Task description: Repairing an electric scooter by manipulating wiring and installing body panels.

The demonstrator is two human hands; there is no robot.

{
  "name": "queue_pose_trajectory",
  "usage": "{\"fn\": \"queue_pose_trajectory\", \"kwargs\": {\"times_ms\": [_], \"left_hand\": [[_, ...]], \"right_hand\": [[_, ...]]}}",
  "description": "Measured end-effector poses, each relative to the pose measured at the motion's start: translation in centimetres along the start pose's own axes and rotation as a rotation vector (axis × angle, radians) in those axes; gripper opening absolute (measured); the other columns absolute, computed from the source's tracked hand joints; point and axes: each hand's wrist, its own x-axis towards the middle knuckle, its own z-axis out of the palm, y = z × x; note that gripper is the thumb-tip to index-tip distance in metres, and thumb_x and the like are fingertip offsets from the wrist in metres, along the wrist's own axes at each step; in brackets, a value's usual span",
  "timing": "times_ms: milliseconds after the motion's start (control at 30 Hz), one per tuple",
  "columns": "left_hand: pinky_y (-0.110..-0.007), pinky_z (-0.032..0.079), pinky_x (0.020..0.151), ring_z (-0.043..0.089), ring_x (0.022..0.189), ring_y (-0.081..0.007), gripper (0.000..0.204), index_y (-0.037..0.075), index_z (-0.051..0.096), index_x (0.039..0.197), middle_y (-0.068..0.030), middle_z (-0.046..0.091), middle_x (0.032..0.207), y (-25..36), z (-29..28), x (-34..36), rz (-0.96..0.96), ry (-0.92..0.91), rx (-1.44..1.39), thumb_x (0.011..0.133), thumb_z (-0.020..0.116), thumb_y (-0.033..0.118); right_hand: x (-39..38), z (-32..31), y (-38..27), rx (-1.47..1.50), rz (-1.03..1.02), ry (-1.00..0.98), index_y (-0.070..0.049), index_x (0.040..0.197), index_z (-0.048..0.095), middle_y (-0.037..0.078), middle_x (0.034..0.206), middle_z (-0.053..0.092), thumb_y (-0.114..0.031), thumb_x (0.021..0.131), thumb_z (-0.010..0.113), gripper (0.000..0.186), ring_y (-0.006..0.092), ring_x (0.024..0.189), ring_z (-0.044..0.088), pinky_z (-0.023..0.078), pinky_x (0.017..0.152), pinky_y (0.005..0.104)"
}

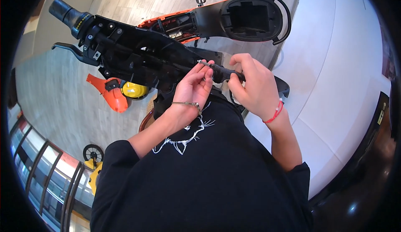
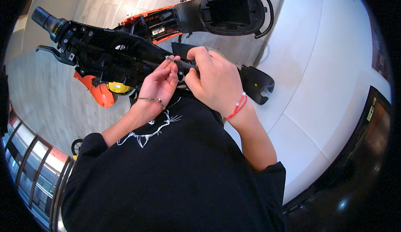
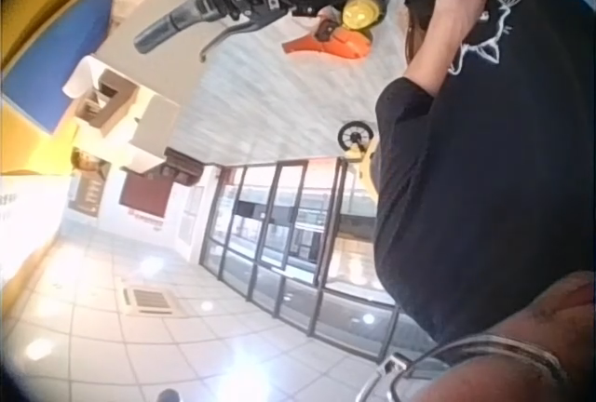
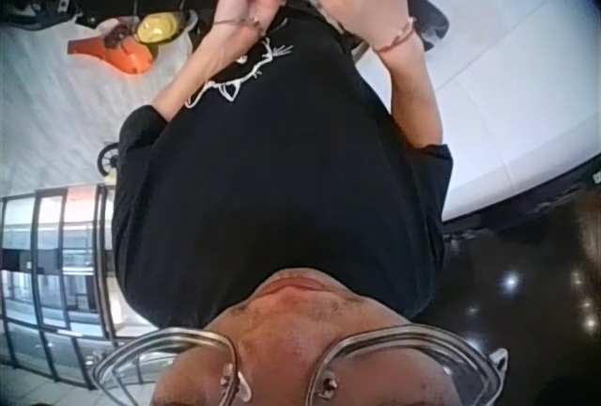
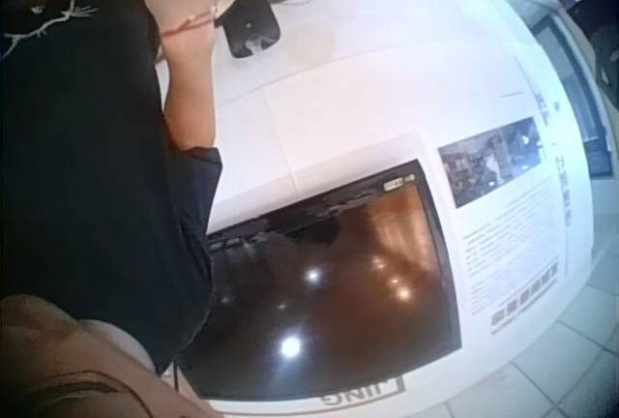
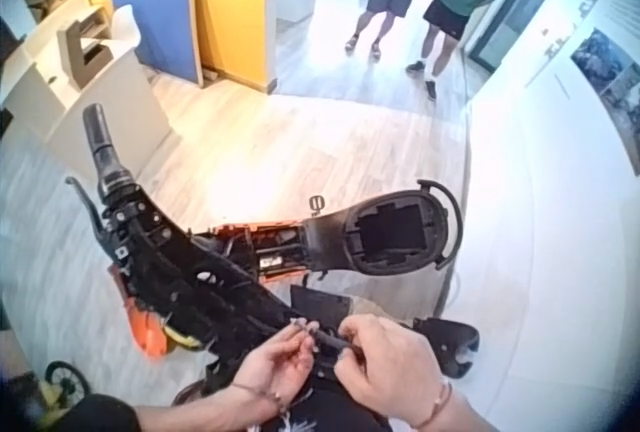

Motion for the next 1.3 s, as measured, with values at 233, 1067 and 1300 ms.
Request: {"fn": "queue_pose_trajectory", "kwargs": {"times_ms": [233, 1067, 1300], "left_hand": [[-0.025, 0.052, 0.080, 0.059, 0.094, -0.0173, 0.037, -0.006, 0.043, 0.124, -0.0148, 0.054, 0.122, 0.0, 0.0, -0.3, -0.006, 0.013, -0.024, 0.087, 0.045, -0.005], [-0.021, 0.051, 0.065, 0.057, 0.074, -0.0108, 0.034, -0.009, 0.046, 0.120, -0.0132, 0.060, 0.103, 0.8, 0.1, -1.7, -0.004, 0.116, 0.333, 0.087, 0.042, -0.003], [-0.021, 0.038, 0.053, 0.046, 0.064, -0.0060, 0.020, 0.001, 0.055, 0.105, -0.0020, 0.057, 0.080, 1.7, -0.2, -1.9, 0.481, -0.066, 1.355, 0.085, 0.054, 0.004]], "right_hand": [[1.0, 0.5, 0.4, -0.017, -0.009, -0.032, -0.004, 0.095, 0.051, 0.008, 0.062, 0.048, -0.004, 0.075, 0.055, 0.020, 0.0235, 0.055, 0.051, 0.042, 0.054, 0.0340], [-1.2, 1.2, 0.6, 0.062, 0.131, 0.032, -0.005, 0.092, 0.053, 0.008, 0.066, 0.054, -0.006, 0.074, 0.058, 0.019, 0.0261, 0.061, 0.057, 0.045, 0.056, 0.0371], [-1.8, 1.4, 1.0, 0.098, 0.148, 0.066, -0.004, 0.092, 0.053, 0.008, 0.066, 0.054, -0.006, 0.074, 0.059, 0.019, 0.0257, 0.061, 0.056, 0.044, 0.057, 0.0366]]}}
